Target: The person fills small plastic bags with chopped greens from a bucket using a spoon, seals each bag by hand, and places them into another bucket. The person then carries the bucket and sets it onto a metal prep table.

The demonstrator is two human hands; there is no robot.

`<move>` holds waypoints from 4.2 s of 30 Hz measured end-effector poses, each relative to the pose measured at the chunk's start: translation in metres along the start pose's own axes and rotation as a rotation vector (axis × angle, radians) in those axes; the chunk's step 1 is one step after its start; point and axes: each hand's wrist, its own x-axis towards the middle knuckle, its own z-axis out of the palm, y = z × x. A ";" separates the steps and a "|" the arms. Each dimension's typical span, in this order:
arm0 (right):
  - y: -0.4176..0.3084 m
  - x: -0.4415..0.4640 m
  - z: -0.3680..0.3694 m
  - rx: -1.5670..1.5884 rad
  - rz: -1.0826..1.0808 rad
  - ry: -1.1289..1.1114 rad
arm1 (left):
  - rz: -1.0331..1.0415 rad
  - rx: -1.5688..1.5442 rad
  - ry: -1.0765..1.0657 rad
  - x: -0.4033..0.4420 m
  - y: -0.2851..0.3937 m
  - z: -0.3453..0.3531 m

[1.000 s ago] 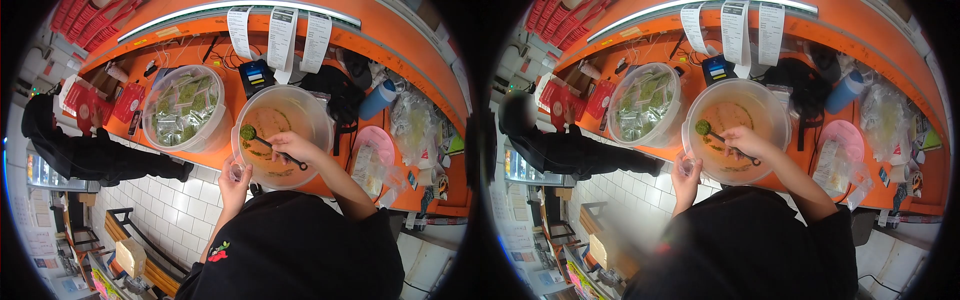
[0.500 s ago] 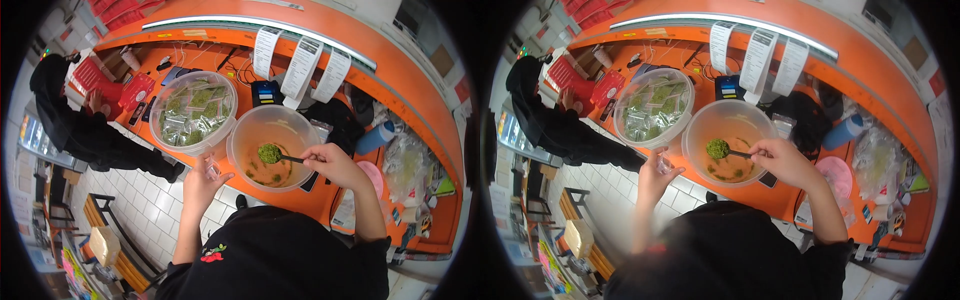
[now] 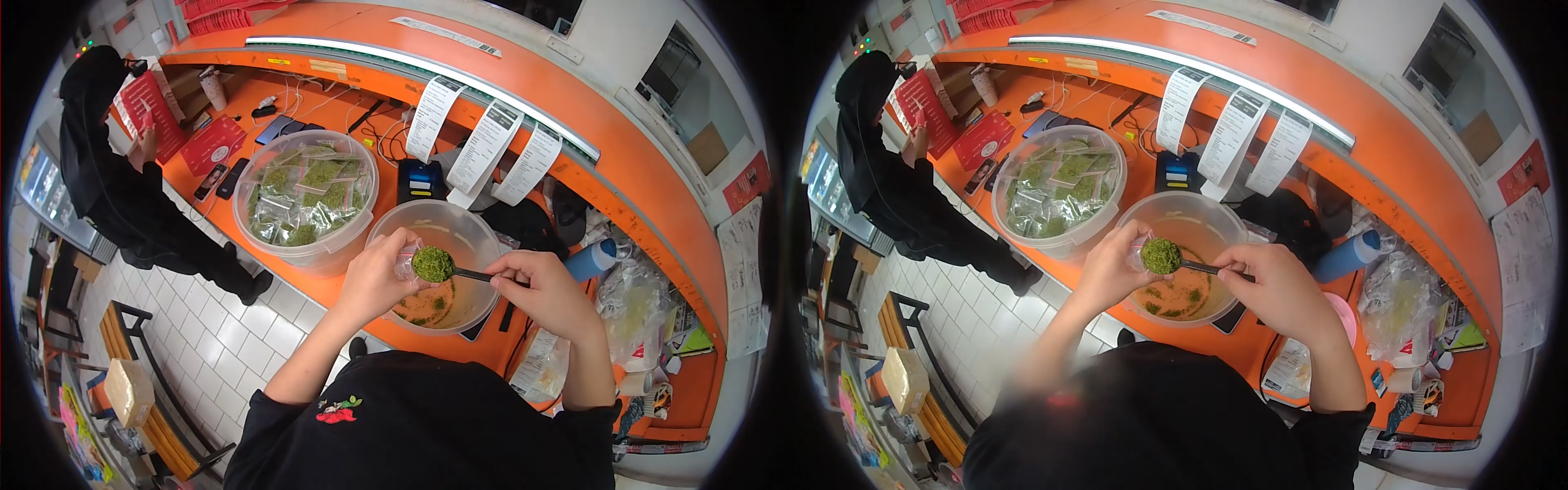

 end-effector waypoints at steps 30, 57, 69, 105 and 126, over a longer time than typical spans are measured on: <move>0.002 0.009 0.056 -0.774 -0.115 0.538 | -0.144 -0.484 -0.152 0.033 -0.048 0.044; 0.037 0.049 0.068 -0.014 -0.259 0.314 | 0.062 -0.079 0.118 0.009 -0.038 -0.004; 0.049 0.046 0.079 -0.023 -0.282 0.301 | 0.030 -0.560 0.063 0.000 -0.028 0.014; 0.063 0.047 0.066 0.066 -0.395 0.362 | -0.154 0.311 0.736 -0.109 -0.077 -0.061; -0.054 0.244 0.227 0.720 0.196 -0.283 | -2.021 -0.286 1.037 -0.704 -0.037 0.293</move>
